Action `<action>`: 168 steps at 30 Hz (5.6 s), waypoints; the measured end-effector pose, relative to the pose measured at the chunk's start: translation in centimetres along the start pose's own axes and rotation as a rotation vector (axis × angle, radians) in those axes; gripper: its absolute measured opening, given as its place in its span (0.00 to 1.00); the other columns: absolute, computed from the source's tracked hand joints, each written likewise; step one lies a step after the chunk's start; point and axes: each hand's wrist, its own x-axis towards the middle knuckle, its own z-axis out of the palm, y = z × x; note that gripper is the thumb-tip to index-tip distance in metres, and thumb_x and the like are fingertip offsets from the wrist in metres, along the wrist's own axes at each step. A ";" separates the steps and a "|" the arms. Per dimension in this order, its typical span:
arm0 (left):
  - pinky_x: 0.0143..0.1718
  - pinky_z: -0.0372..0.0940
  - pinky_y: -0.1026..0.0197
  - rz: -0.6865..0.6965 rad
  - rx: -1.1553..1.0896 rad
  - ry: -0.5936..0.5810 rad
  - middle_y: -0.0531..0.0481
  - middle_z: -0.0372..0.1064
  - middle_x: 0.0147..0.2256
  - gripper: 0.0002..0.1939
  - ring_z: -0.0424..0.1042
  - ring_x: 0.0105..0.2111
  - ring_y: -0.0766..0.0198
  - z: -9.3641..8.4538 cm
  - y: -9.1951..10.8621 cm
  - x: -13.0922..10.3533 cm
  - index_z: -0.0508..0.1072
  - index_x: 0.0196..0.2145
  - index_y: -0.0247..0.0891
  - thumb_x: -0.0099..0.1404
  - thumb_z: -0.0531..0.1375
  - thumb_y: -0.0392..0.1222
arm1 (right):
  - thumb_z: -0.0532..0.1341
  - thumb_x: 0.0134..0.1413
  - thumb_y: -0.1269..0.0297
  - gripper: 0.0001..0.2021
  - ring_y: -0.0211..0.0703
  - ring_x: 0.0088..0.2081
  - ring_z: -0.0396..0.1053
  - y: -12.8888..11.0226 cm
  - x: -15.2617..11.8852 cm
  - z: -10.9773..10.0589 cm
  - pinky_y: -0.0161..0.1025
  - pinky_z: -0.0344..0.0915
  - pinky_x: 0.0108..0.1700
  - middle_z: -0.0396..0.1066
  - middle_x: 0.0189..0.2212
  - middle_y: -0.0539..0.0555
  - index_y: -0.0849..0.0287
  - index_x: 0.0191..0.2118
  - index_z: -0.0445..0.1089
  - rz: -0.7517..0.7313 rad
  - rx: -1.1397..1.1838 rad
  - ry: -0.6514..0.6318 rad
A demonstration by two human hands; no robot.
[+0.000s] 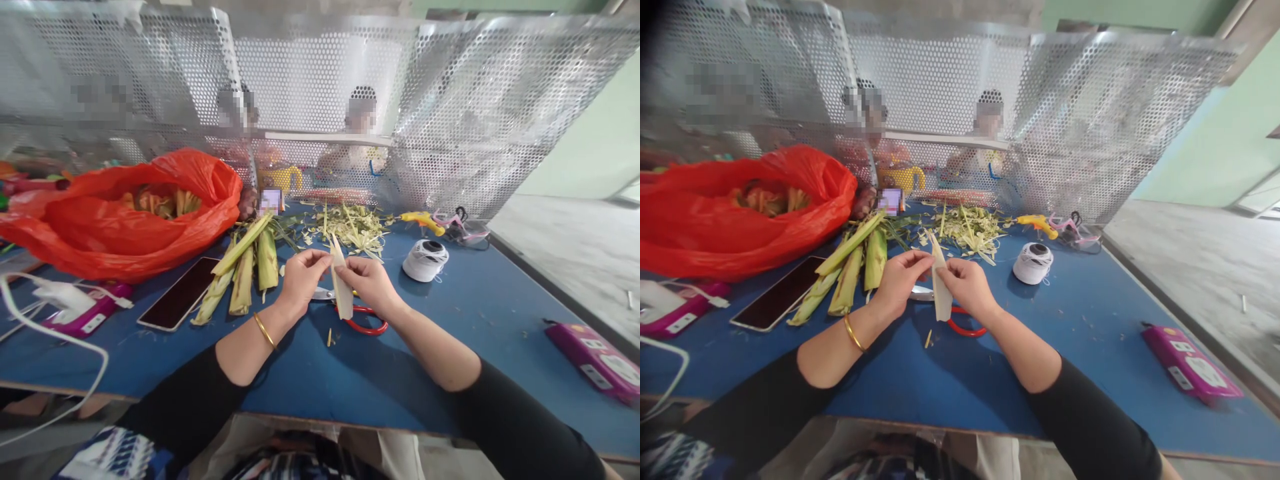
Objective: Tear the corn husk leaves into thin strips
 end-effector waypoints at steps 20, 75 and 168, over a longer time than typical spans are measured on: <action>0.26 0.59 0.66 0.048 0.081 -0.025 0.56 0.65 0.19 0.09 0.64 0.23 0.68 0.2 -0.3 -0.5 0.70 0.19 0.38 0.51 0.63 0.43 | 0.59 0.45 0.51 0.16 0.35 0.20 0.53 0.0 -0.1 0.2 0.34 0.49 0.23 0.57 0.15 0.45 0.57 0.19 0.62 0.000 -0.004 0.106; 0.19 0.53 0.67 -0.253 0.258 -0.394 0.52 0.69 0.16 0.11 0.62 0.15 0.71 2.4 1.7 -2.0 0.70 0.16 0.36 0.46 0.67 0.41 | 0.65 0.36 0.58 0.10 0.34 0.20 0.60 -1.0 1.5 -3.8 0.34 0.57 0.24 0.67 0.16 0.46 0.59 0.22 0.69 -0.044 0.275 0.334; 0.19 0.52 0.67 0.019 0.086 0.226 0.52 0.71 0.21 0.04 0.58 0.16 0.73 -2.0 1.2 3.6 0.75 0.22 0.34 0.52 0.64 0.38 | 0.63 0.40 0.45 0.28 0.34 0.23 0.51 -0.7 0.8 -3.5 0.36 0.50 0.26 0.56 0.20 0.43 0.62 0.43 0.70 0.036 -0.207 -0.218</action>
